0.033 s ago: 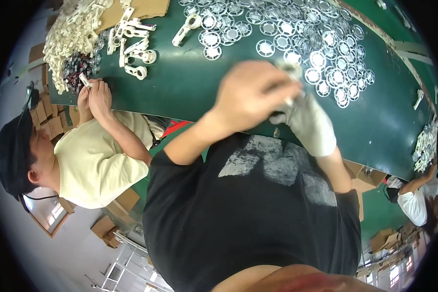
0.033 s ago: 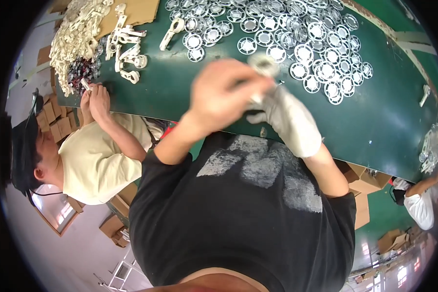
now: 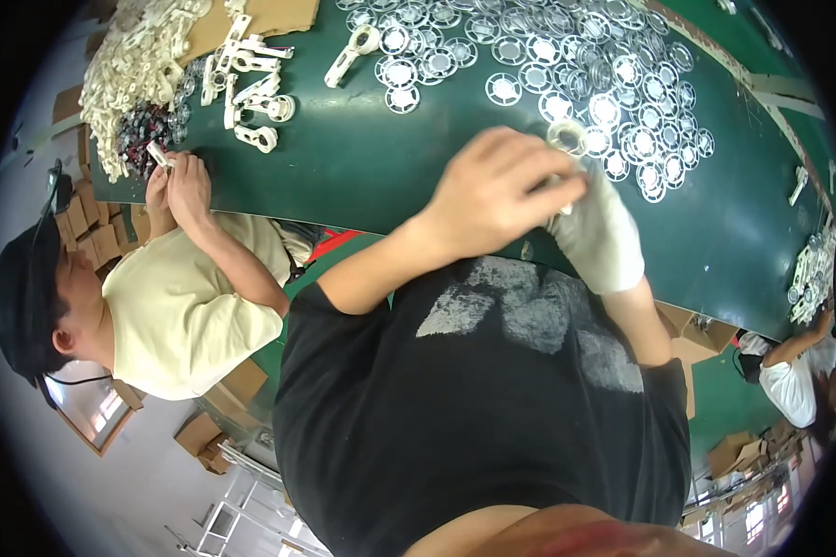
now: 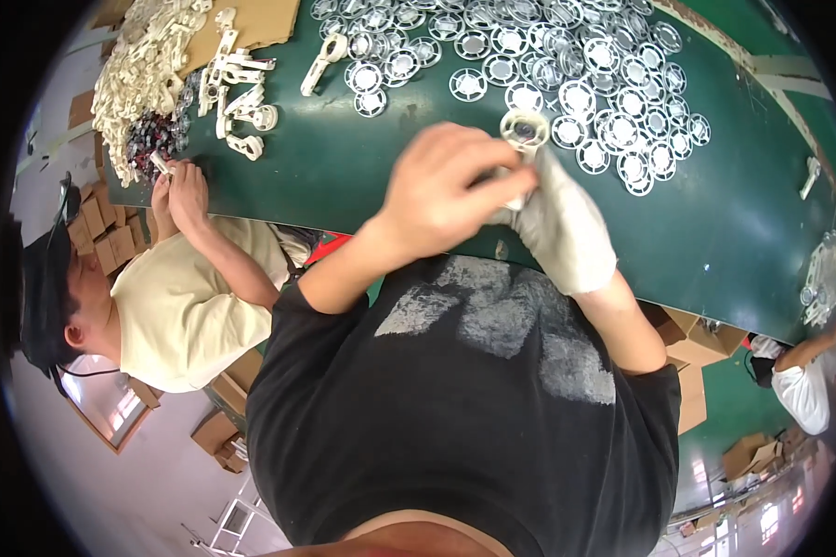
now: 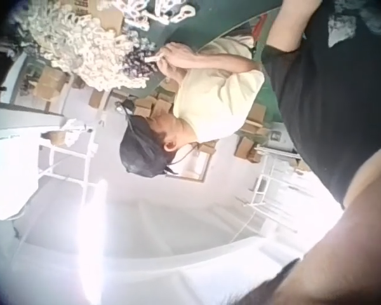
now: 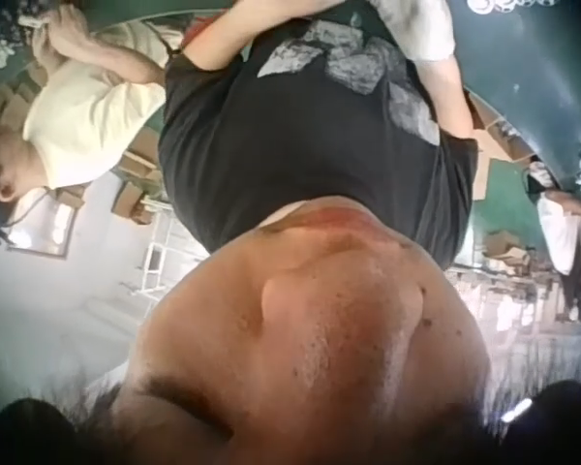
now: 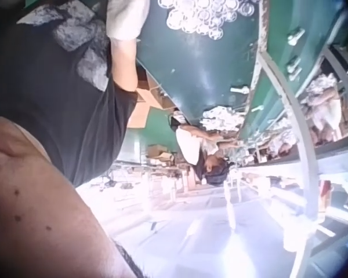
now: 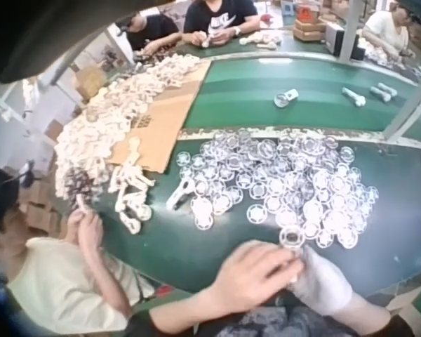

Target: The person assembles small circular electronic components into white plastic housings by hand on a production line.

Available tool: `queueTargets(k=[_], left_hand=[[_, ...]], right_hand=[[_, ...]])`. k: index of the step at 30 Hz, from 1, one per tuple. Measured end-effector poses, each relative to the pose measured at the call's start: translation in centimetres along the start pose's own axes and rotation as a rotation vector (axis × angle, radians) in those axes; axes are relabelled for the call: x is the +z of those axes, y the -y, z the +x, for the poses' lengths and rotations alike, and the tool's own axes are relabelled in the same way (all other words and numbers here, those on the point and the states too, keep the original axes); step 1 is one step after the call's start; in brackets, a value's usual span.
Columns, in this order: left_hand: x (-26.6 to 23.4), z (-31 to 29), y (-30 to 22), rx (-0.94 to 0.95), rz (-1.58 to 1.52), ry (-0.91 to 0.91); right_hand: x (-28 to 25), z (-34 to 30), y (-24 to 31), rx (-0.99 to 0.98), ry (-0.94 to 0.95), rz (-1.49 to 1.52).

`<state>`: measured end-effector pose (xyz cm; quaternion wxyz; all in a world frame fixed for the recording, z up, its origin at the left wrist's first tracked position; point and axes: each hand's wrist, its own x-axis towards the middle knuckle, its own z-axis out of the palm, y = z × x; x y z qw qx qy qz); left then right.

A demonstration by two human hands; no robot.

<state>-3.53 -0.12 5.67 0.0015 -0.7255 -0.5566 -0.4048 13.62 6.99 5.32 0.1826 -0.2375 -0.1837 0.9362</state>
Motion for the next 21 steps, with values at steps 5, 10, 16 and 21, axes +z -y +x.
queueTargets(k=[5,10,16,21], left_hand=[[1.7,-0.5,-0.1,-0.032,-0.364,0.075],[0.7,-0.6,4.2,-0.234,0.089,0.115],[1.3,-2.3,6.9,-0.23,0.202,0.209],[1.2,-2.8,5.4,-0.351,0.155,0.248]], right_hand=[[-0.2,-1.0,1.1,-0.249,-0.248,-0.252],[-1.5,-1.3,3.4,-0.253,-0.264,-0.613],[0.5,-1.1,5.0,-0.008,-0.421,-1.318],[0.7,-0.9,4.4,0.069,-0.454,-1.451]])
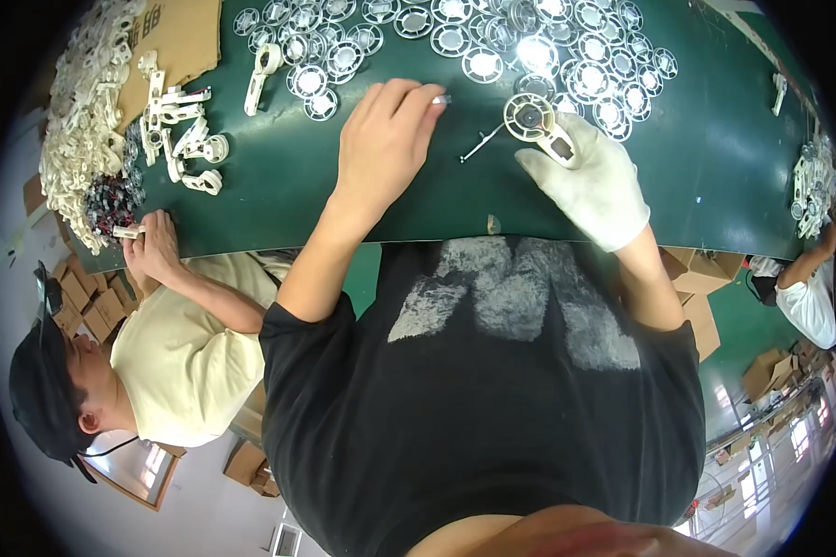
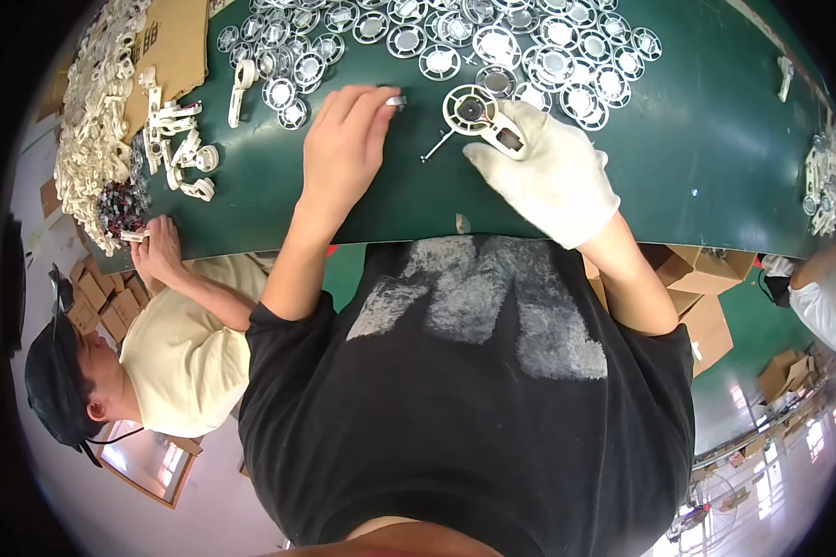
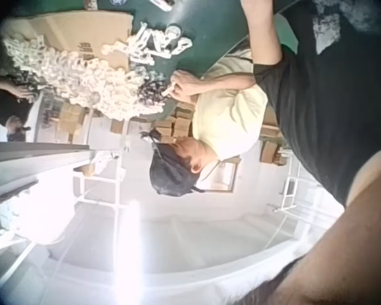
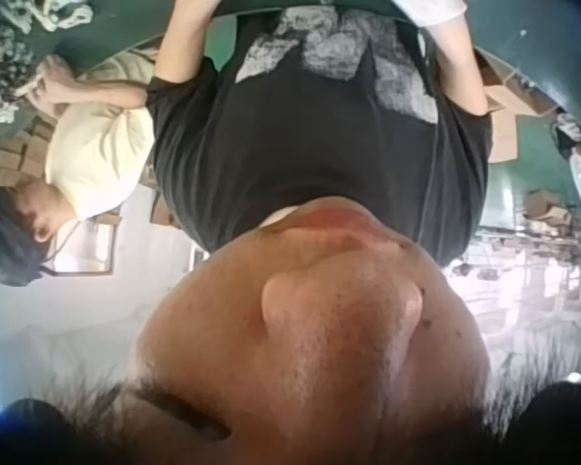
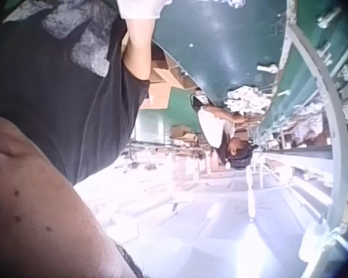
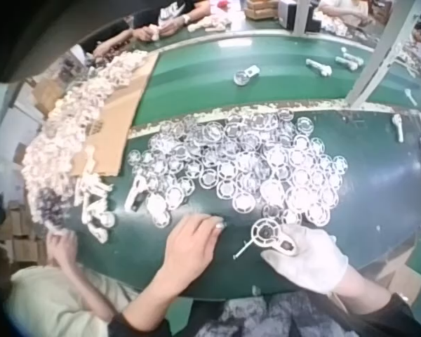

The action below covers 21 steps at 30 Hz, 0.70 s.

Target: The person assembles small circular electronic components into white plastic housings by hand on a production line.

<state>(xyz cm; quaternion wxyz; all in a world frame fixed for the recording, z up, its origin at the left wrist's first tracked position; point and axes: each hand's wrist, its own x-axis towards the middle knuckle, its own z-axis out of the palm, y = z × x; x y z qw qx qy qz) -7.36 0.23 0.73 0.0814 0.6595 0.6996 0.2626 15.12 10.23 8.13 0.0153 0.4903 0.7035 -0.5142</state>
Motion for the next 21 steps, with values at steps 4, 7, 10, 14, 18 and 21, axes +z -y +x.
queueTargets(k=[4,7,10,14,18,21], left_hand=[[0.3,0.3,-0.1,-0.034,-0.018,-0.045],[0.3,0.0,0.5,-0.085,-0.069,-0.028],[-2.0,-0.2,-0.8,-0.08,-0.072,0.002],[-1.5,-1.0,0.3,-0.014,0.058,0.09],[-2.3,-0.4,-1.0,0.05,-0.263,0.067],[-2.5,0.5,-3.1,0.093,-0.407,0.047]], right_hand=[[0.8,-0.3,-0.6,0.004,-0.017,0.022],[0.7,-0.3,-0.9,-0.007,-0.015,-0.041],[0.5,-0.3,-0.5,0.037,0.0,-0.118],[0.4,-0.2,-0.2,0.078,-0.008,-0.219],[0.5,-0.1,0.2,0.034,0.015,-0.218],[0.6,-0.1,0.3,-0.004,0.049,-0.233]])
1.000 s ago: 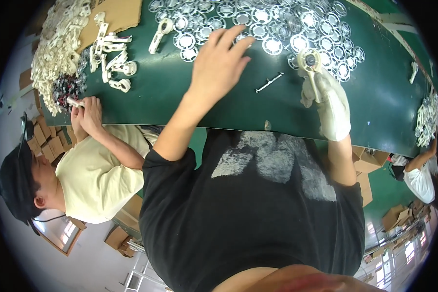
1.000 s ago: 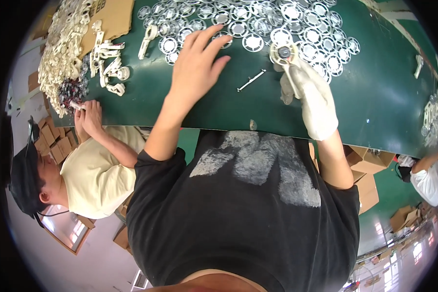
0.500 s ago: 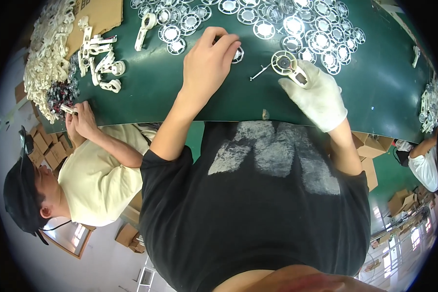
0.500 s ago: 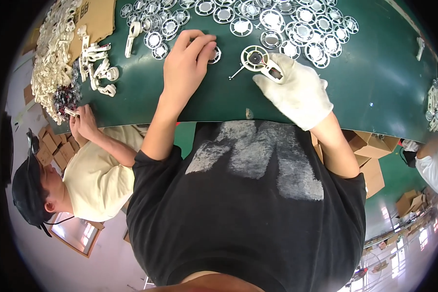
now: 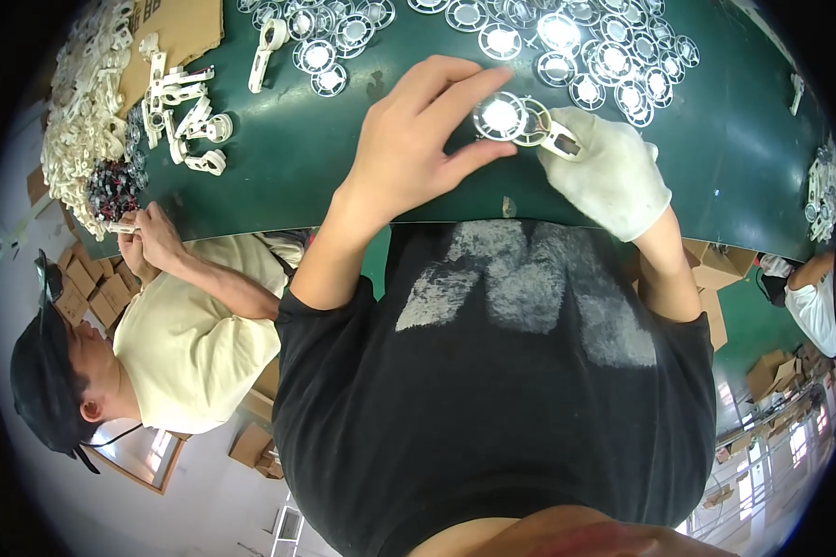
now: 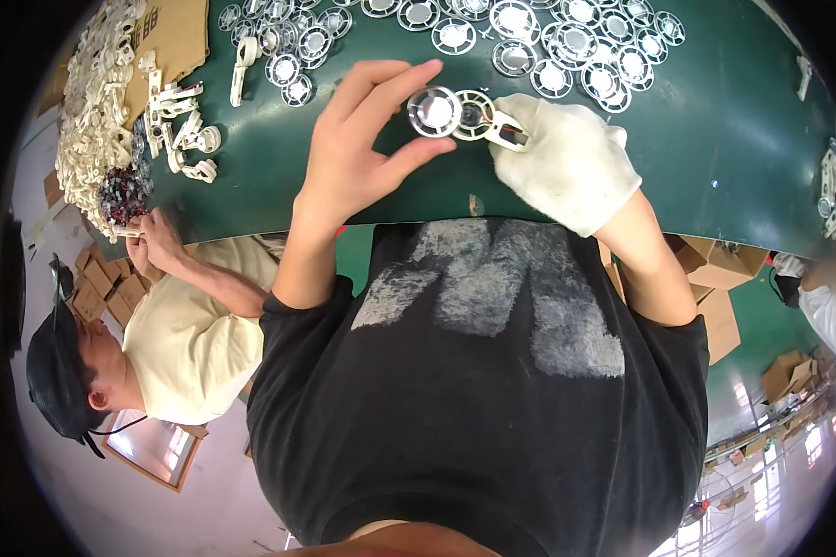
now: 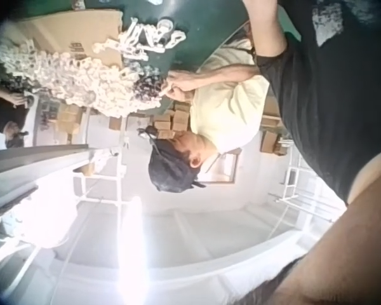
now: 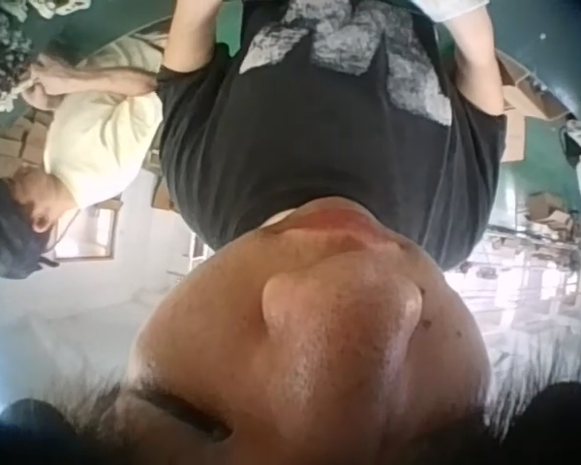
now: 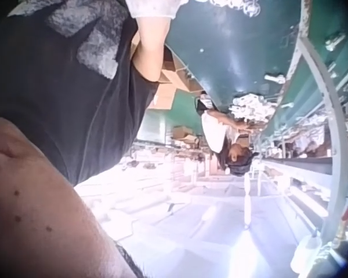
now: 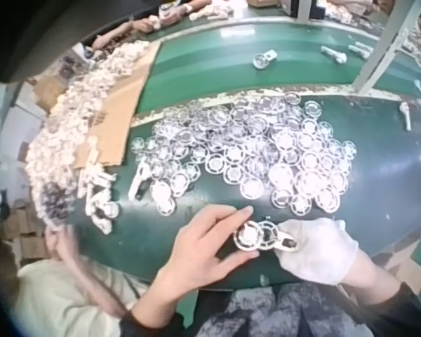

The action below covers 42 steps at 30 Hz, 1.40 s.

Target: The person assembles small circular electronic components into white plastic housings by hand on a production line.

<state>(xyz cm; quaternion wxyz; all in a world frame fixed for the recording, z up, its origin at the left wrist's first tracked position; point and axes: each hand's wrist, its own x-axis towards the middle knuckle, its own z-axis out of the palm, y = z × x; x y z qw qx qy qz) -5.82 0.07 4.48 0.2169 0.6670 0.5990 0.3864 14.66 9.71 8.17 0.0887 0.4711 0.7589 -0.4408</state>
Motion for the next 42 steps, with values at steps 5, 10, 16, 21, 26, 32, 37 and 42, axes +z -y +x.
queueTargets(k=[5,10,16,21,26,32,37,42], left_hand=[[0.9,0.7,-0.2,0.092,-0.075,0.04],[1.4,0.6,-0.6,0.102,-0.221,0.024],[1.4,0.3,-0.9,0.082,-0.205,-0.016],[0.5,0.4,-1.8,0.099,-0.196,-0.002],[0.2,0.7,-1.9,0.194,-0.249,0.059],[1.2,0.9,-1.8,-0.024,-0.589,0.089],[2.4,0.2,-0.5,-0.06,-0.753,0.112],[0.9,3.2,-1.1,0.004,-0.544,0.135]], right_hand=[[-0.3,-0.6,0.4,-0.108,-0.029,0.038],[-0.4,-0.9,-0.1,-0.098,-0.006,0.07],[-1.4,-1.0,0.1,-0.125,0.129,0.199],[-2.4,-1.0,0.1,-0.14,0.412,0.479],[-2.2,-0.5,-0.2,-0.092,0.605,0.558],[1.3,0.0,-1.0,-0.284,0.193,0.58],[1.9,-0.2,-0.7,-0.456,-0.063,0.272],[1.4,-0.9,-1.0,-0.261,-0.081,0.028]])
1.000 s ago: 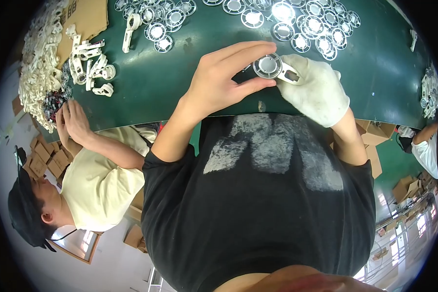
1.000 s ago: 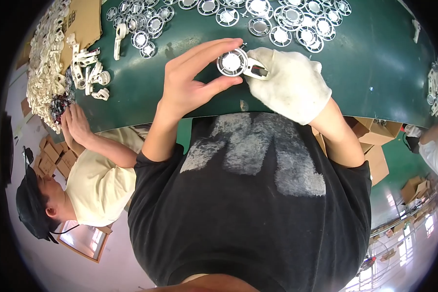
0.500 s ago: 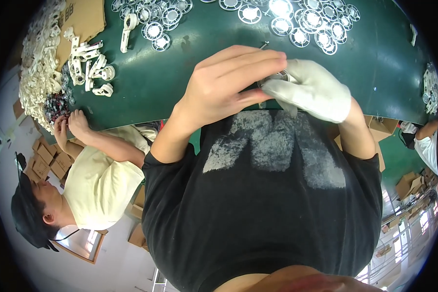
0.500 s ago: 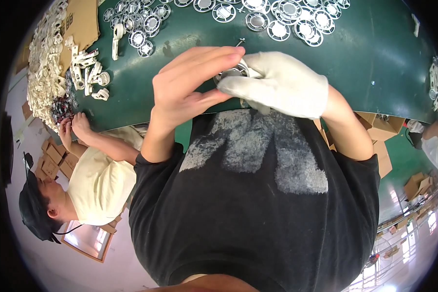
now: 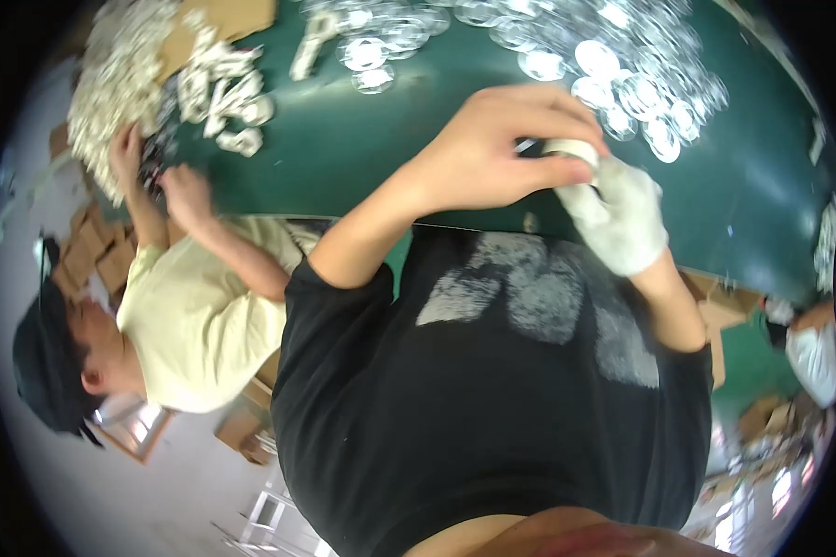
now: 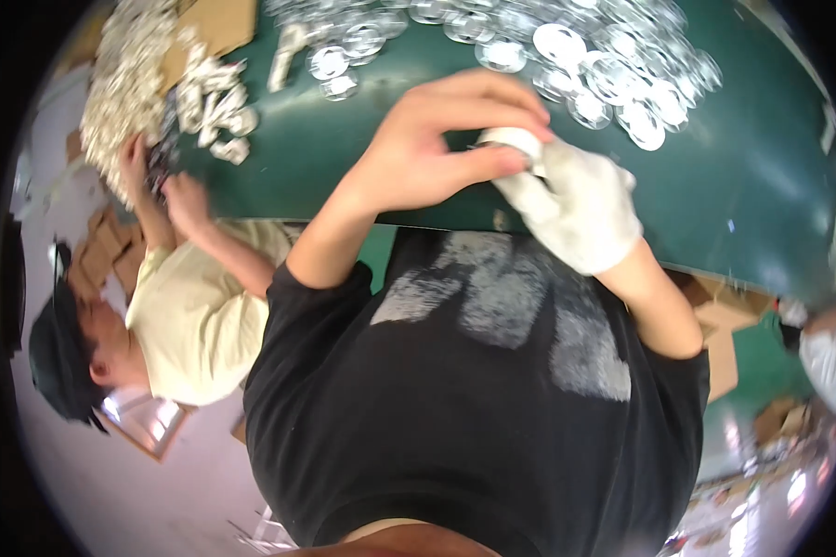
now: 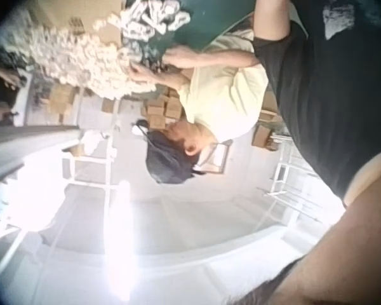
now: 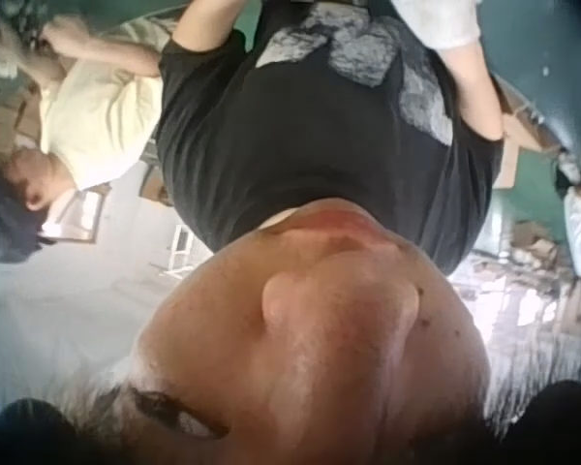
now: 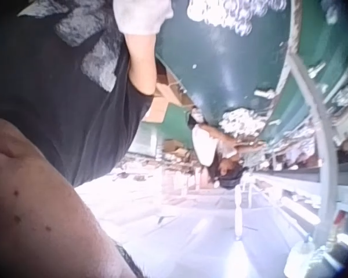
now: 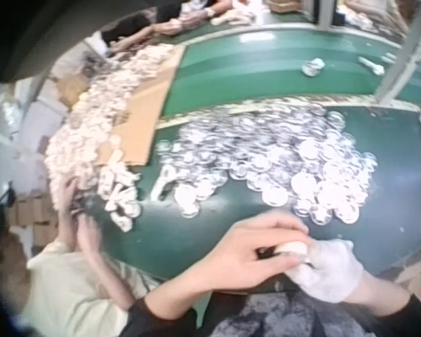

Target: The person assembles small circular electronic components into white plastic housings by hand on a production line.

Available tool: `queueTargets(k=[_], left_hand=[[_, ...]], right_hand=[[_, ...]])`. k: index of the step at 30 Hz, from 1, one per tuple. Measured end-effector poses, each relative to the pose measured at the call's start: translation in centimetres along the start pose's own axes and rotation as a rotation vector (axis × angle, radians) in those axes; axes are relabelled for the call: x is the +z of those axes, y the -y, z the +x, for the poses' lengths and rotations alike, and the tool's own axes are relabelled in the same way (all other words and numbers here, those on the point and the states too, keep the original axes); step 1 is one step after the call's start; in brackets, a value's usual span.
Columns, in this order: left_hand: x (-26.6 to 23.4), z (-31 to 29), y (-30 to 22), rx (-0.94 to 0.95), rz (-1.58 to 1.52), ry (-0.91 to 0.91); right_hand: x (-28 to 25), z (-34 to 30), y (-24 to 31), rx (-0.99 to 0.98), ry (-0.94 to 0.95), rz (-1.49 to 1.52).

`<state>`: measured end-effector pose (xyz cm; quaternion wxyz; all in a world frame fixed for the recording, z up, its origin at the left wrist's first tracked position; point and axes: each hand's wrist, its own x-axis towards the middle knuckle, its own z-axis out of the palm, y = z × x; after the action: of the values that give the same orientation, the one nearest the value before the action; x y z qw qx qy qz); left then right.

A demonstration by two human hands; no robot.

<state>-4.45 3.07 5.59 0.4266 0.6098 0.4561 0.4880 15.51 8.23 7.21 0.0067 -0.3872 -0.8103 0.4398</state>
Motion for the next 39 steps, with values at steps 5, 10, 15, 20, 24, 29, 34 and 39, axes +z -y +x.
queueTargets(k=[5,10,15,20,24,29,34,39], left_hand=[[-7.6,4.9,-0.1,-0.459,0.256,-0.507],[-15.1,9.5,-0.3,-0.526,-0.113,-0.966],[-17.2,1.1,-1.3,-0.477,0.804,-0.559],[-15.9,-4.5,1.9,-0.389,1.036,-0.49],[-15.3,-6.1,2.1,-0.436,0.898,-0.636],[-12.8,-6.8,2.6,-0.334,0.575,-0.657],[-2.7,-4.0,-1.3,-0.431,0.332,-0.408],[-0.2,-3.0,-1.0,-0.251,0.183,-0.189]], right_hand=[[-0.5,-0.1,0.8,-0.025,-0.133,0.211],[-0.1,-0.1,0.4,-0.025,-0.083,0.208],[0.2,0.1,0.3,-0.01,-0.014,0.151],[0.2,0.4,0.9,-0.016,0.046,0.146],[0.5,0.8,1.0,-0.069,0.052,0.144],[1.1,1.0,0.9,-0.242,-0.021,0.191],[2.6,1.7,1.9,-0.42,-0.358,-0.113],[2.8,1.5,-0.1,-0.132,-0.355,-0.234]])
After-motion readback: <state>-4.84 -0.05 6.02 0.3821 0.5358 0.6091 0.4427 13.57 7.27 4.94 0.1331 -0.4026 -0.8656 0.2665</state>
